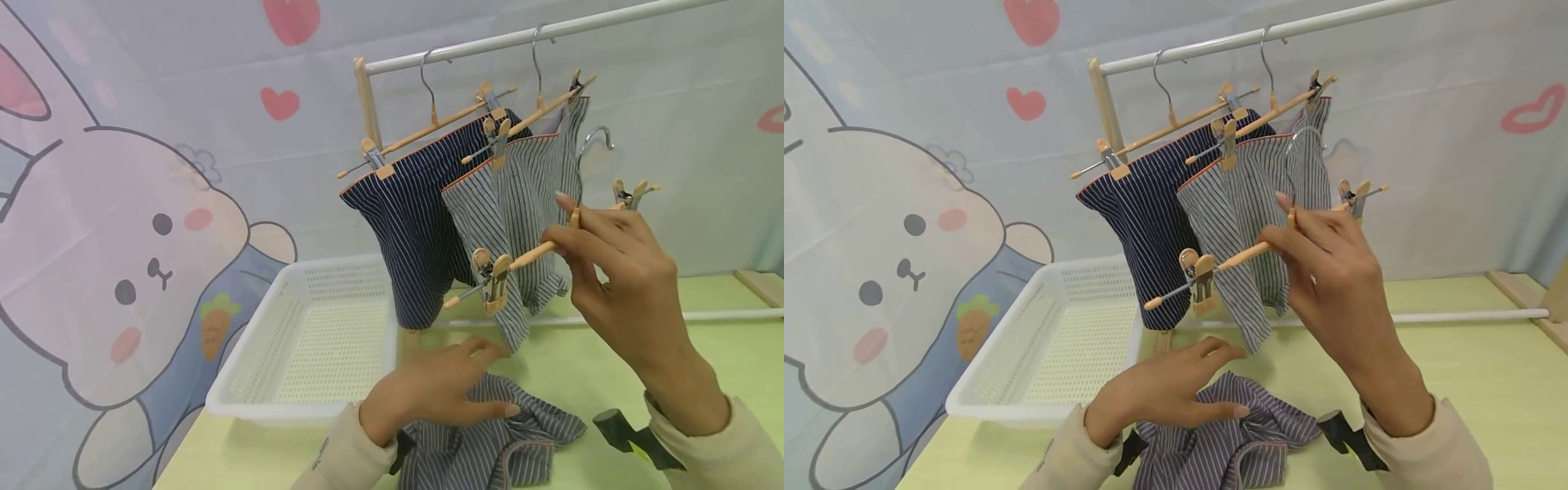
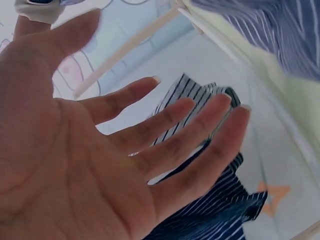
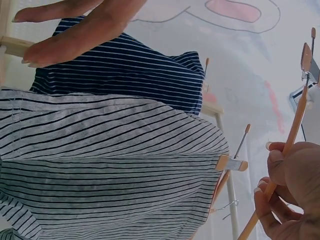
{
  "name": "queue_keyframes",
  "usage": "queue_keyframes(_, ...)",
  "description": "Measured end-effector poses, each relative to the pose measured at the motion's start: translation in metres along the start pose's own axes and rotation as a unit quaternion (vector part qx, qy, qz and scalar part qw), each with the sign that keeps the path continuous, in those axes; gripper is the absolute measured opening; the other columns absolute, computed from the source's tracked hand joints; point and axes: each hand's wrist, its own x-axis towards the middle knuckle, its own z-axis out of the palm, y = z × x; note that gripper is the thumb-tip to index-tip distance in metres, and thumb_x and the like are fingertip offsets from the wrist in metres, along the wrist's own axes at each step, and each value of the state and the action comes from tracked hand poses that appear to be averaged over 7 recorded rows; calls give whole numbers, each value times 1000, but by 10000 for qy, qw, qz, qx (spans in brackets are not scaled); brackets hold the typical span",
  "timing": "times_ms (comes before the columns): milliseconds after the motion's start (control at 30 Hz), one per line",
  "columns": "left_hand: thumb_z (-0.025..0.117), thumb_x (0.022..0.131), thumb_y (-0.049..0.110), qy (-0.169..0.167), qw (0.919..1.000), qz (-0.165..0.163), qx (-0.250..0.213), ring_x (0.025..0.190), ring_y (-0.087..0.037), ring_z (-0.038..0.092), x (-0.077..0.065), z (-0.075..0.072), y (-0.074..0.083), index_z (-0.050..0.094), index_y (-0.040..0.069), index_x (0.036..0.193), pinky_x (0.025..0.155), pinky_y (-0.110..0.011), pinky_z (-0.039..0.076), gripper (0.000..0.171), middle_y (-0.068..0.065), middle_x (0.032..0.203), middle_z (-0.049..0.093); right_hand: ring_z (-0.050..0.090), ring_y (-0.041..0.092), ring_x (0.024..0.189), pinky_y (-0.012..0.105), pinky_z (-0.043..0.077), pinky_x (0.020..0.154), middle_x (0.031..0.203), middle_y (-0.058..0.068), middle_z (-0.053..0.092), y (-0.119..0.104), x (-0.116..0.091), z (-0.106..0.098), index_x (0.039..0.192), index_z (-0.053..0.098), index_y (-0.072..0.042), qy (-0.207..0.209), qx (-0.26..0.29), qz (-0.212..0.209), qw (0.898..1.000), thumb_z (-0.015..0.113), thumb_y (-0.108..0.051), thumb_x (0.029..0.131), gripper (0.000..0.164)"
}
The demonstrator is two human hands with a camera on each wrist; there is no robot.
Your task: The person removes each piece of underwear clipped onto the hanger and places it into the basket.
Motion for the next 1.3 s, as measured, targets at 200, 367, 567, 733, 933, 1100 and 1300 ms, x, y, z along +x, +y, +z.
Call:
queue_keyframes(200, 50, 96, 63, -323, 9993, 117, -145, 130, -10, 54, 4, 5, 1, 31, 28, 154, 96, -24, 51, 71, 3, 155, 38, 59, 43, 103, 8, 32, 104, 120, 20, 71, 3, 0, 2, 101, 75, 0, 55, -38, -7, 10000, 64, 17, 84, 26)
queue_keyframes(367, 52, 94, 63, -555, 9983, 84, -161, 132, -11, 52, 5, 9, 3, 26, 30, 156, 96, -25, 51, 74, 3, 156, 35, 61, 43, 108, 14, 36, 106, 114, 21, 73, 7, 5, 1, 101, 75, 2, 108, -149, 124, 9998, 62, 14, 88, 22)
queue_keyframes(567, 56, 94, 61, -908, 9954, 71, -298, 133, -11, 51, 6, 12, 5, 24, 29, 157, 103, -26, 48, 78, 0, 158, 34, 61, 42, 109, 19, 39, 106, 117, 21, 72, 10, 5, 1, 102, 74, 2, 105, -287, 259, 9992, 59, 10, 92, 19)
queue_keyframes(733, 59, 92, 60, -1089, 9937, 76, -272, 137, -12, 48, 8, 16, 6, 21, 30, 158, 107, -28, 46, 81, 0, 160, 32, 62, 43, 109, 19, 42, 104, 122, 18, 71, 14, 4, -1, 101, 73, 2, 193, -371, 307, 9987, 58, 9, 94, 18)
queue_keyframes(933, 63, 89, 60, -1329, 9910, 117, -91, 140, -12, 45, 11, 21, 5, 19, 31, 158, 109, -29, 44, 87, 2, 161, 29, 61, 43, 108, 51, 53, 86, 123, 16, 70, 17, 12, -1, 101, 72, 2, 207, -495, 415, 9977, 56, 7, 95, 18)
queue_keyframes(1100, 64, 89, 59, -1475, 9887, 231, -96, 145, -10, 37, 14, 24, 4, 19, 29, 159, 114, -27, 39, 89, 4, 162, 27, 61, 41, 110, 51, 52, 85, 122, 16, 71, 20, 20, -3, 103, 72, 2, 170, -533, 483, 9973, 55, 5, 97, 18)
queue_keyframes(1300, 67, 88, 58, -1637, 9860, 305, -7, 150, -13, 29, 16, 29, 4, 17, 29, 159, 118, -29, 34, 92, 4, 164, 25, 61, 39, 115, 31, 50, 94, 113, 15, 74, 27, 29, -5, 102, 72, 1, 293, -497, 551, 9968, 56, 2, 98, 16)
